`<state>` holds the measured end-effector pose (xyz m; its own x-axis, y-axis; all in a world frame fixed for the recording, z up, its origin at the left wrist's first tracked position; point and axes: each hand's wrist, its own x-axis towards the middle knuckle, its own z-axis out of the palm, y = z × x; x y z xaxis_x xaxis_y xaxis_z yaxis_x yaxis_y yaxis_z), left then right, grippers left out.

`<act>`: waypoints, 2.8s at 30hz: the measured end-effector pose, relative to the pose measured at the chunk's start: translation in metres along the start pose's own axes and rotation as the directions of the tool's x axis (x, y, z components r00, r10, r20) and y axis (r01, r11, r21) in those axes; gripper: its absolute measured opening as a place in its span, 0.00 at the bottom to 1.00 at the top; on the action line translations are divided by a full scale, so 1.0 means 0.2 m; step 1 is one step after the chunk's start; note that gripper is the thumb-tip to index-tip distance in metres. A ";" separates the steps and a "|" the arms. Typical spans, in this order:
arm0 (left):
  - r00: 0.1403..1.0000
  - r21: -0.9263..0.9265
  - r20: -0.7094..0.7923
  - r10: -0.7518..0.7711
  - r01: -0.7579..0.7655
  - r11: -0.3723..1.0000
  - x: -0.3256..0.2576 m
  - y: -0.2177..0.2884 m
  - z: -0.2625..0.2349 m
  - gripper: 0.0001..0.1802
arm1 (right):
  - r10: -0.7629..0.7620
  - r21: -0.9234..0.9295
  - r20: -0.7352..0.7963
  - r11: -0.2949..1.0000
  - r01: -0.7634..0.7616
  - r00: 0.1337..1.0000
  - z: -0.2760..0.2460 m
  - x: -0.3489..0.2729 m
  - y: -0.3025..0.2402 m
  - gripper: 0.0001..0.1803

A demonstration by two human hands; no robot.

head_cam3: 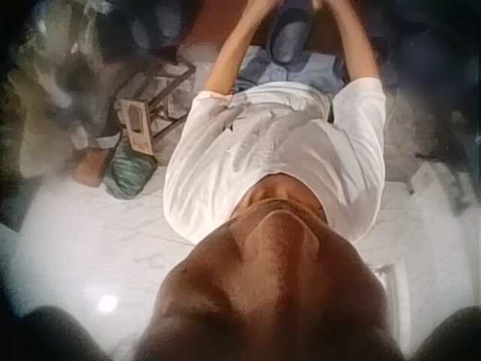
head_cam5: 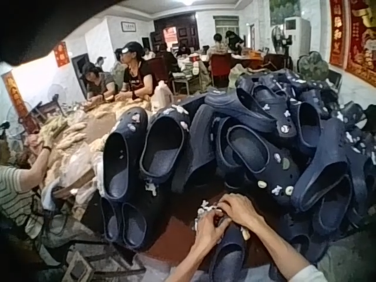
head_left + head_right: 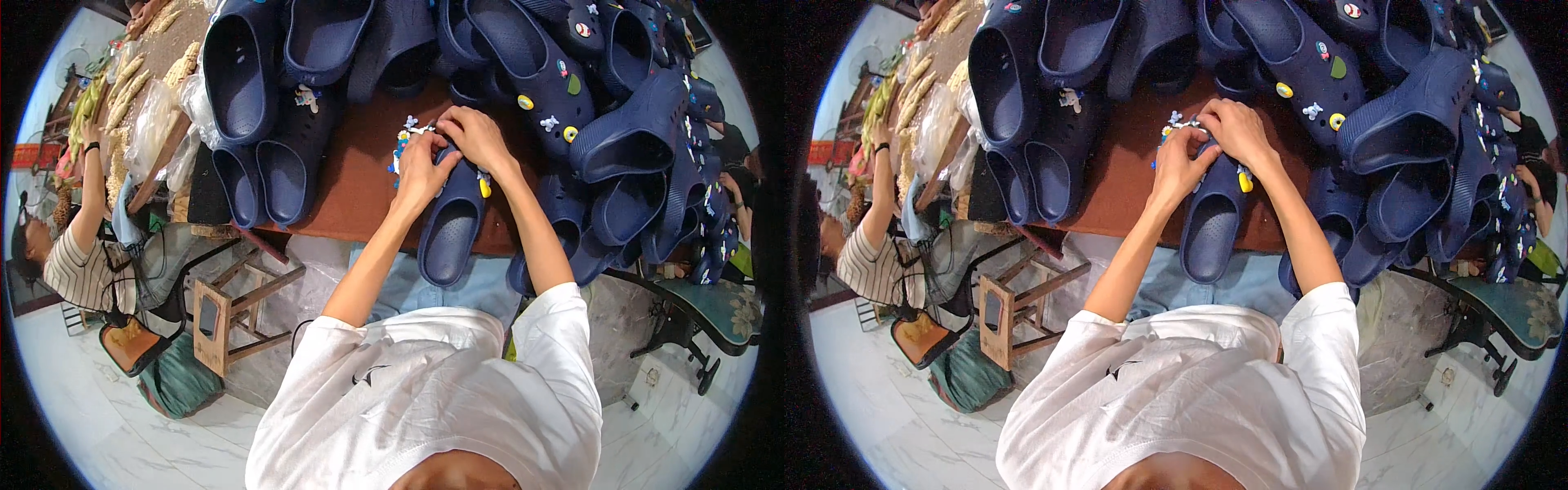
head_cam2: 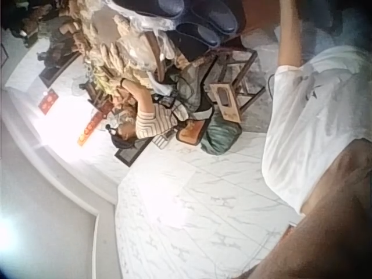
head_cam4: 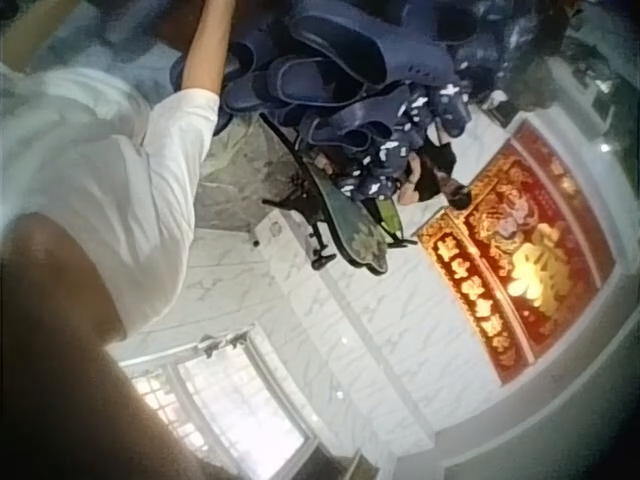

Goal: Applying decorative charms to the holes of rubber clog-style shoes.

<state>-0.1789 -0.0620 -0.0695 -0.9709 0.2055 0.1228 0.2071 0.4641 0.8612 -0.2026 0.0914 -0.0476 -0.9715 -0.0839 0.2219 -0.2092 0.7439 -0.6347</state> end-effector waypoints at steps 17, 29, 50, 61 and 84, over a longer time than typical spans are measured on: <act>0.947 0.419 0.117 0.299 -0.320 0.850 -0.01 0.10 0.01 0.10 | 0.195 0.037 -0.250 0.981 -0.192 0.948 -0.08 -0.39 0.03 0.14; 0.971 0.201 -0.092 0.220 -0.198 0.959 -0.01 0.02 -0.06 0.07 | 0.436 -0.025 -0.026 0.899 -0.437 0.899 -0.15 -0.40 -0.07 0.25; 0.958 0.451 -0.034 0.286 -0.241 0.859 0.05 -0.10 -0.05 0.12 | 0.377 -0.229 0.014 0.903 -0.364 0.926 -0.08 -0.38 0.04 0.09; 0.916 0.396 -0.198 0.348 -0.250 0.884 -0.01 -0.09 -0.10 0.07 | 0.180 -0.108 -0.214 0.973 -0.207 0.960 -0.08 -0.14 -0.04 0.09; 0.944 0.432 0.287 -0.159 0.021 0.902 -0.10 0.11 -0.18 0.18 | 0.392 0.048 0.031 0.918 -0.393 0.919 -0.15 -0.54 -0.20 0.26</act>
<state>-0.1591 -0.0863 -0.0361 -0.9155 0.3677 -0.1632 0.2182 0.7947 0.5664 -0.0860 0.0907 -0.0244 -0.9787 0.1938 -0.0682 0.1847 0.6845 -0.7052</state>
